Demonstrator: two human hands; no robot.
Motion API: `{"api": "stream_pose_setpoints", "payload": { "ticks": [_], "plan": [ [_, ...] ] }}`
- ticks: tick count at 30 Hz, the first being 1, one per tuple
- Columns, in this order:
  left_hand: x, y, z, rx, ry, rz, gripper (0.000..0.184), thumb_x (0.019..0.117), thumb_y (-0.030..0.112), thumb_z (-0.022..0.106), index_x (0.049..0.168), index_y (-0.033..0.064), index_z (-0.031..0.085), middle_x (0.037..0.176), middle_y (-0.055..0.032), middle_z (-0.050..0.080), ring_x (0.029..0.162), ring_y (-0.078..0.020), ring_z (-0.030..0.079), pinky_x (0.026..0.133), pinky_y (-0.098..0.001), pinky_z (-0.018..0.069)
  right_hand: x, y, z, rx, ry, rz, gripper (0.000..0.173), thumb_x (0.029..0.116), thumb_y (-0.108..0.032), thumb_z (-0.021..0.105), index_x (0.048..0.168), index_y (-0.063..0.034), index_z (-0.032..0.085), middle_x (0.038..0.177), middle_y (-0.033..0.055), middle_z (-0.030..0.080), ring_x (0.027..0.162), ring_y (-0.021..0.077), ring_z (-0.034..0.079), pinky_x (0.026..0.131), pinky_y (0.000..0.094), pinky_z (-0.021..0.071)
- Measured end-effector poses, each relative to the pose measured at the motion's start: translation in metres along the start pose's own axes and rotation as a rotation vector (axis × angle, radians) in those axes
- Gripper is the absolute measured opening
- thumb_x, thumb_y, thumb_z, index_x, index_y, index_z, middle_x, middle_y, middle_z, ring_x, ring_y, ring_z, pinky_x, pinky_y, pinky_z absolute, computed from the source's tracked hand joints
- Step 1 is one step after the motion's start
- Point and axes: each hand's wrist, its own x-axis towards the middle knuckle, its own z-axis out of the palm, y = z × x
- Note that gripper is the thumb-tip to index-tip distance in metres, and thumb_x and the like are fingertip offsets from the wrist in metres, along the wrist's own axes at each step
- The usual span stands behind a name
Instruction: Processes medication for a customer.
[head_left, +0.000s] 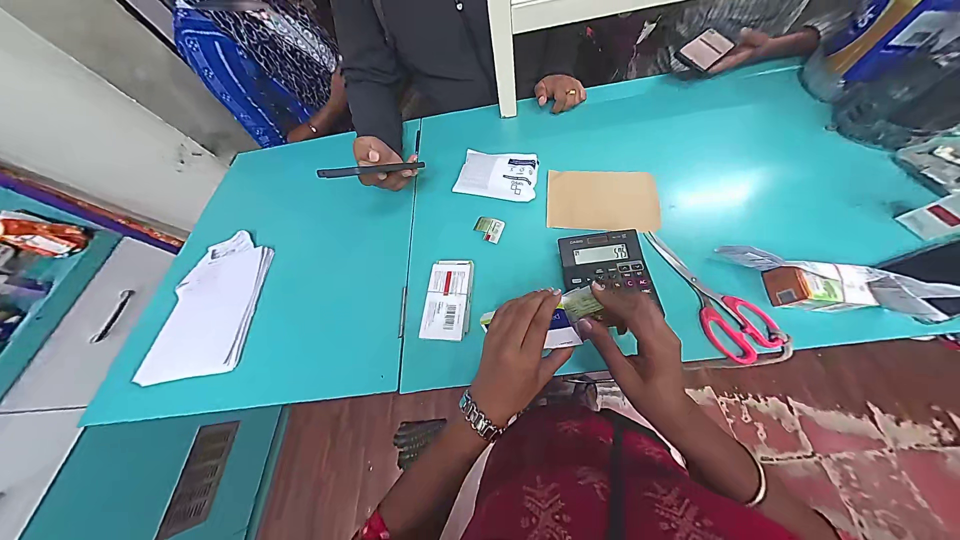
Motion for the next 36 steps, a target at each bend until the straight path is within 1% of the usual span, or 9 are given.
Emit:
{"api": "stream_pose_setpoints", "payload": {
  "ticks": [2,6,10,15,20,25,31,34,36],
  "plan": [
    [0.002,0.007,0.002,-0.101,0.061,-0.107,0.062,0.0808,0.036,0.082,0.127,-0.0018,0.065,0.118,-0.0171,0.071,0.11,-0.0229,0.067,0.099,-0.0311,0.0514,-0.001,0.001,0.003,-0.077,0.045,-0.041,0.024,0.1013,-0.027,0.062,0.117,-0.0128,0.074,0.099,0.0084,0.057,0.095,0.0038,0.055,0.086,0.0107,0.0439],
    [0.002,0.017,0.004,-0.163,0.09,-0.17,0.063,0.08,0.034,0.082,0.128,-0.0028,0.065,0.12,-0.0185,0.07,0.11,-0.0231,0.066,0.098,-0.0306,0.0514,-0.002,-0.002,0.003,0.022,0.053,-0.034,0.017,0.1005,-0.025,0.063,0.103,-0.0118,0.075,0.108,0.0077,0.063,0.106,0.0051,0.058,0.094,0.0154,0.0463],
    [0.004,0.019,0.002,-0.158,0.081,-0.123,0.063,0.0829,0.034,0.082,0.132,0.0001,0.062,0.124,-0.0169,0.068,0.114,-0.0223,0.065,0.103,-0.0313,0.0494,0.004,-0.012,-0.003,0.372,-0.007,0.162,0.035,0.1066,-0.017,0.051,0.135,0.0022,0.047,0.122,0.0001,0.068,0.107,0.0027,0.066,0.093,0.0218,0.0554],
    [0.0,0.019,0.003,-0.028,0.09,-0.061,0.06,0.0833,0.036,0.08,0.131,0.0028,0.063,0.122,-0.0151,0.069,0.11,-0.0233,0.065,0.099,-0.0327,0.0482,0.005,-0.022,-0.006,0.552,-0.046,0.344,0.021,0.0937,0.0,0.064,0.112,0.0021,0.075,0.11,0.0025,0.077,0.097,0.0055,0.073,0.089,0.0231,0.0603],
    [-0.005,0.026,0.001,0.061,0.107,-0.056,0.058,0.082,0.037,0.08,0.126,0.0004,0.068,0.121,-0.0161,0.071,0.103,-0.0247,0.067,0.094,-0.0358,0.0493,0.004,-0.027,0.003,0.533,0.025,0.4,0.016,0.0898,0.003,0.066,0.101,-0.0023,0.075,0.101,-0.0026,0.077,0.085,0.0012,0.072,0.078,0.0182,0.0603],
    [-0.005,0.031,-0.007,0.096,0.155,-0.089,0.058,0.082,0.038,0.08,0.124,-0.0014,0.069,0.118,-0.0167,0.071,0.097,-0.0254,0.067,0.086,-0.0354,0.0512,0.0,-0.025,0.005,0.607,-0.061,0.333,0.014,0.0977,-0.011,0.065,0.102,-0.0127,0.078,0.112,-0.004,0.076,0.099,0.003,0.071,0.085,0.0203,0.0594],
    [-0.01,0.024,-0.01,0.128,0.098,-0.176,0.066,0.0816,0.038,0.08,0.127,-0.0078,0.066,0.117,-0.0196,0.072,0.094,-0.0296,0.069,0.082,-0.0395,0.0553,0.034,-0.013,0.009,0.459,-0.304,0.465,0.008,0.0921,-0.005,0.069,0.099,-0.0038,0.073,0.086,-0.0032,0.075,0.076,0.0025,0.071,0.073,0.0194,0.06],
    [-0.012,0.019,-0.015,0.136,0.1,-0.206,0.067,0.0813,0.037,0.08,0.128,-0.0083,0.065,0.118,-0.02,0.071,0.093,-0.0306,0.069,0.082,-0.0407,0.0552,0.04,-0.011,0.015,0.522,-0.381,0.409,0.009,0.0924,-0.005,0.068,0.097,-0.0041,0.075,0.098,-0.0014,0.076,0.088,0.0035,0.072,0.081,0.0207,0.0599],
    [-0.012,0.018,-0.02,0.108,0.121,-0.265,0.067,0.0826,0.038,0.079,0.128,-0.0096,0.064,0.119,-0.0212,0.07,0.094,-0.0315,0.069,0.083,-0.0409,0.0556,0.037,-0.01,0.014,0.571,-0.482,0.332,0.021,0.0991,-0.01,0.06,0.11,-0.0013,0.075,0.116,0.0015,0.074,0.104,0.0052,0.069,0.092,0.0235,0.0575]
  ]
}}
